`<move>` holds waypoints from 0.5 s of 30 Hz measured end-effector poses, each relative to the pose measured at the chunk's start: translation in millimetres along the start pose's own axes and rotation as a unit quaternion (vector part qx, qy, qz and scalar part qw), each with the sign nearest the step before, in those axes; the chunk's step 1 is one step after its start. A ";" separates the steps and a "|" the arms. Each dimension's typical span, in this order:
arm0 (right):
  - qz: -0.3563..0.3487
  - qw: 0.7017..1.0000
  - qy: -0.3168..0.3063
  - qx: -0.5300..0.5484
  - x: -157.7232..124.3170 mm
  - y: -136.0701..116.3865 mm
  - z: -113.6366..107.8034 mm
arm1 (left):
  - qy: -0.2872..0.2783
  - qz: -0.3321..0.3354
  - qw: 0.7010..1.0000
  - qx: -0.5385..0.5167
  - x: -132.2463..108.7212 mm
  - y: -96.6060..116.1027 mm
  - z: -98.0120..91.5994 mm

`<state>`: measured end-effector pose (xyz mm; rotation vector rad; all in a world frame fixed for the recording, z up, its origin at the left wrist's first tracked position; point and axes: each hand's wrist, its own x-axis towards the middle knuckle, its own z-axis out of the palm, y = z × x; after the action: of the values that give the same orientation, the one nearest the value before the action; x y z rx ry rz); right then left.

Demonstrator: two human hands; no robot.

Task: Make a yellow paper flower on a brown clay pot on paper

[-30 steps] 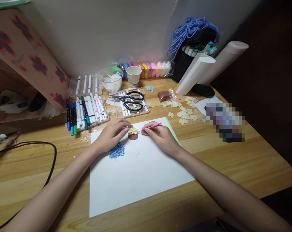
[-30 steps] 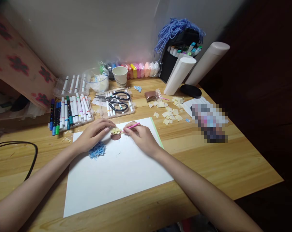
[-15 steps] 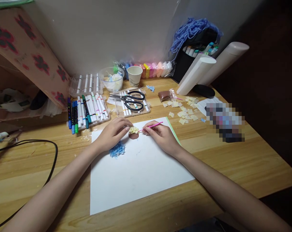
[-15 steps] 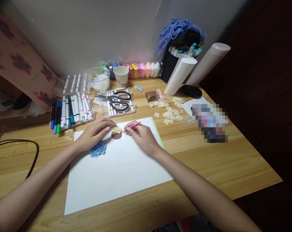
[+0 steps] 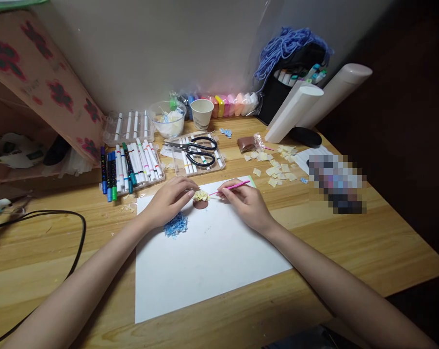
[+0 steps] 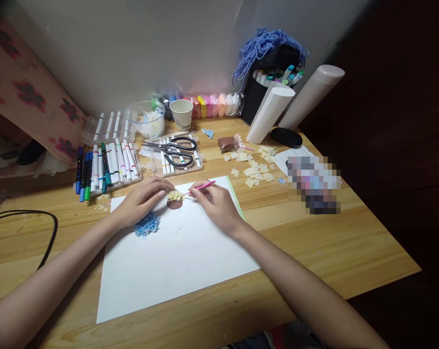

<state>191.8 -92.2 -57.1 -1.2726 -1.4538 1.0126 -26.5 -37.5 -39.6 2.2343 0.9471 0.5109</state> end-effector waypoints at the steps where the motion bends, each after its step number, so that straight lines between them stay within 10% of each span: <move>1: -0.004 1.000 0.018 0.003 0.7 -1.1 -5.2 | 0.001 0.000 1.000 -0.001 -0.2 -0.1 -0.2; 9: -0.075 0.959 0.121 -0.245 16.2 8.7 -77.4 | 0.012 -0.008 1.000 -0.021 0.0 -1.3 -1.2; 15: -0.068 0.938 0.105 -0.324 23.2 29.0 -89.3 | 0.003 -0.015 1.000 -0.024 0.0 0.1 -2.5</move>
<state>284.5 -64.8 -61.4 -1.6491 -1.7416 0.2809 -27.9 -36.5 -37.8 2.1734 0.9604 0.5227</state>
